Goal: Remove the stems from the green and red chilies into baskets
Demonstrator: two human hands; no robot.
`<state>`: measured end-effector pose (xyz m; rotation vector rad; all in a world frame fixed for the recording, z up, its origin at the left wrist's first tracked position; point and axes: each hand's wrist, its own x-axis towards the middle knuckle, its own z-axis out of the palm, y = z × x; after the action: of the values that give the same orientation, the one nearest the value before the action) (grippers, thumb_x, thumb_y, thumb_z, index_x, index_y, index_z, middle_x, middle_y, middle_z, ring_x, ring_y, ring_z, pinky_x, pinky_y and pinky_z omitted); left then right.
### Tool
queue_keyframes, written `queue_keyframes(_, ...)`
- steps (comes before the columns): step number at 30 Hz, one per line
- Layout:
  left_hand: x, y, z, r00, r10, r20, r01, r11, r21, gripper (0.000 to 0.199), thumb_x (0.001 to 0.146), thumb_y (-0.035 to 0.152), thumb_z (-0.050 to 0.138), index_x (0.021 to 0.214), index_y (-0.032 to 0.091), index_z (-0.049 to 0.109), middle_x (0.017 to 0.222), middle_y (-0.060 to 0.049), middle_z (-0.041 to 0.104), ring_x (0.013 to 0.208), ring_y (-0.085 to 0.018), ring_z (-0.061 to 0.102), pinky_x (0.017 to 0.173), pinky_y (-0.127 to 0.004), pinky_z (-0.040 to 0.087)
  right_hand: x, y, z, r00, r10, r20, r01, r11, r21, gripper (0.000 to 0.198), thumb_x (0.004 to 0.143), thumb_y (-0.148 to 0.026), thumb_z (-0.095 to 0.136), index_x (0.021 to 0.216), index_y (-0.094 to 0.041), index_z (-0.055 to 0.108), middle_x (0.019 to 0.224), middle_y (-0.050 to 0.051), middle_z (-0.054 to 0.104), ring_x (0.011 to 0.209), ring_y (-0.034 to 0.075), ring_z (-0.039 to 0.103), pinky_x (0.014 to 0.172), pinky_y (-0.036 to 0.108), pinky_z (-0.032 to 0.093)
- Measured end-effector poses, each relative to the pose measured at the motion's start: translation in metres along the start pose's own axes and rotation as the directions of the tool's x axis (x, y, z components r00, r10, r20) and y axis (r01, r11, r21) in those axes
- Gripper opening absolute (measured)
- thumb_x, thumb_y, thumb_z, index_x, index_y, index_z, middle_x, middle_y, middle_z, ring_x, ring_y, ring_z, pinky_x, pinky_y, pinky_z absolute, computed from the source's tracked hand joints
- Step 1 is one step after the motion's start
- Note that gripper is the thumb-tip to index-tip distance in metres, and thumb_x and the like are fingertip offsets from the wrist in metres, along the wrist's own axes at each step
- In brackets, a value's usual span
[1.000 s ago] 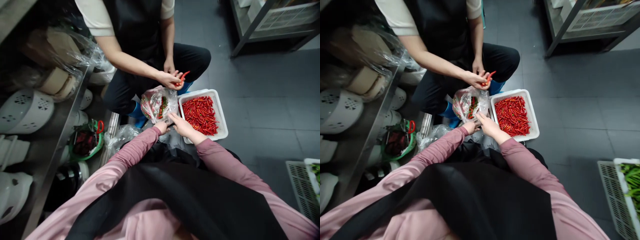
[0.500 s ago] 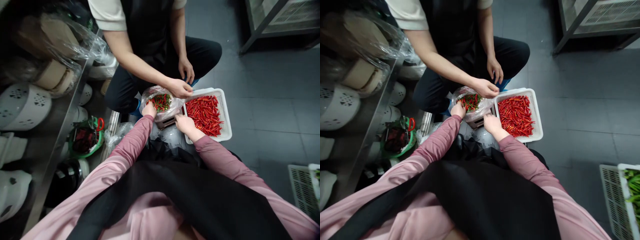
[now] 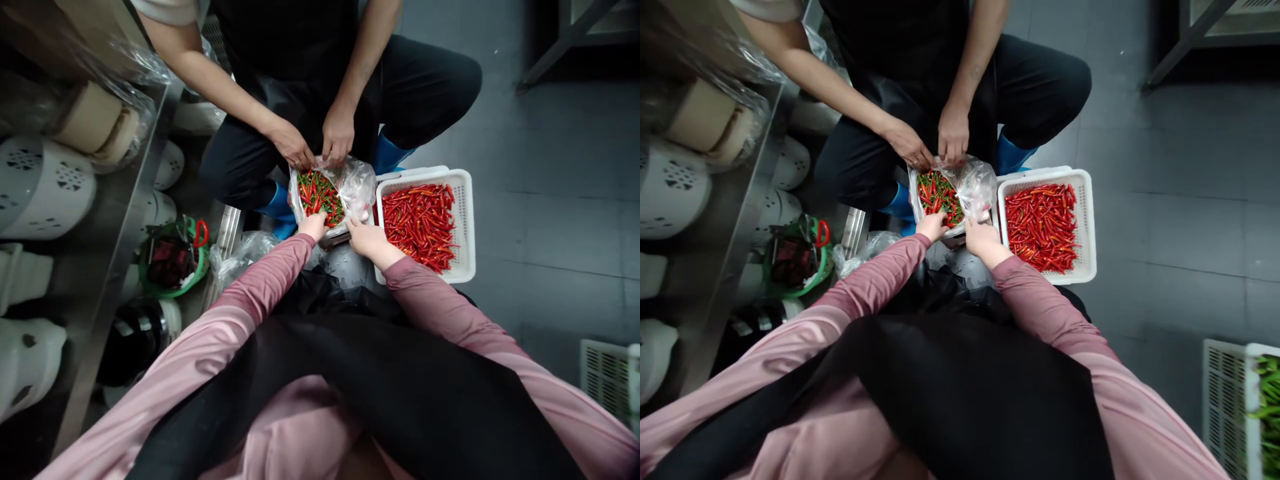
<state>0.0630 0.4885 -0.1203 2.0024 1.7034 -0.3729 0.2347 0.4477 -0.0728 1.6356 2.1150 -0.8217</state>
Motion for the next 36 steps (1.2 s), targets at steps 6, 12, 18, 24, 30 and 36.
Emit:
queue_keyframes(6, 0.006, 0.015, 0.005, 0.998, -0.044, -0.044, 0.043, 0.999, -0.011, 0.037, 0.083, 0.039, 0.062, 0.115, 0.019, 0.066, 0.119, -0.015, 0.063, 0.104, -0.028, 0.065, 0.093, -0.037, 0.049, -0.005, 0.006, 0.010, 0.993, -0.015, 0.117, 0.008, 0.998, 0.059, 0.065, 0.087, -0.023, 0.047, 0.150, -0.022, 0.033, 0.159, 0.013, 0.025, 0.117, 0.034, 0.059, 0.094, 0.048, 0.048)
queue_keyframes(12, 0.011, 0.005, -0.022, 0.987, -0.090, -0.132, 0.045, 0.950, -0.310, 0.026, 0.081, 0.032, 0.068, 0.102, 0.018, 0.074, 0.102, -0.008, 0.072, 0.100, -0.022, 0.065, 0.091, -0.027, 0.047, -0.002, 0.013, 0.001, 0.990, 0.040, -0.138, -0.012, 0.980, 0.201, 0.047, 0.091, -0.028, 0.044, 0.137, -0.016, 0.052, 0.134, 0.016, 0.058, 0.112, 0.031, 0.061, 0.094, 0.041, 0.048)
queue_keyframes(18, -0.003, 0.013, -0.045, 0.919, -0.205, -0.337, 0.001, 0.856, -0.517, 0.029, 0.083, 0.039, 0.065, 0.100, 0.016, 0.074, 0.104, -0.007, 0.073, 0.096, -0.019, 0.065, 0.086, -0.025, 0.049, 0.009, 0.008, -0.005, 0.871, 0.004, -0.492, 0.231, 0.879, 0.416, 0.046, 0.090, -0.016, 0.042, 0.134, -0.015, 0.055, 0.131, 0.010, 0.061, 0.119, 0.022, 0.056, 0.105, 0.032, 0.040)
queue_keyframes(24, 0.004, 0.006, -0.050, 0.890, -0.401, -0.218, 0.168, 0.732, -0.661, 0.035, 0.077, 0.045, 0.070, 0.089, 0.012, 0.069, 0.079, -0.005, 0.072, 0.073, -0.016, 0.066, 0.071, -0.025, 0.052, 0.015, 0.003, -0.003, 0.865, 0.080, -0.495, 0.222, 0.824, 0.521, 0.046, 0.087, -0.020, 0.050, 0.132, -0.015, 0.057, 0.128, 0.011, 0.062, 0.108, 0.021, 0.061, 0.102, 0.034, 0.042)
queue_keyframes(30, -0.025, 0.040, -0.041, 0.974, -0.226, -0.018, 0.093, 0.469, -0.878, 0.033, 0.082, 0.045, 0.067, 0.081, 0.012, 0.064, 0.051, 0.002, 0.058, 0.044, -0.009, 0.054, 0.051, -0.022, 0.050, 0.008, -0.002, -0.011, 0.885, 0.064, -0.461, 0.282, 0.715, 0.640, 0.043, 0.084, -0.022, 0.059, 0.126, -0.016, 0.061, 0.106, 0.007, 0.070, 0.086, 0.017, 0.064, 0.087, 0.030, 0.048)
queue_keyframes(36, -0.053, 0.060, -0.045, 0.966, -0.137, 0.219, 0.235, 0.120, -0.965, 0.043, 0.091, 0.051, 0.054, 0.085, 0.010, 0.063, 0.061, -0.004, 0.066, 0.051, -0.010, 0.062, 0.062, -0.026, 0.058, 0.004, 0.006, -0.010, 0.924, 0.011, -0.382, 0.321, 0.522, 0.790, 0.022, 0.077, -0.018, 0.063, 0.098, -0.016, 0.068, 0.084, 0.002, 0.070, 0.081, 0.015, 0.065, 0.079, 0.027, 0.049)
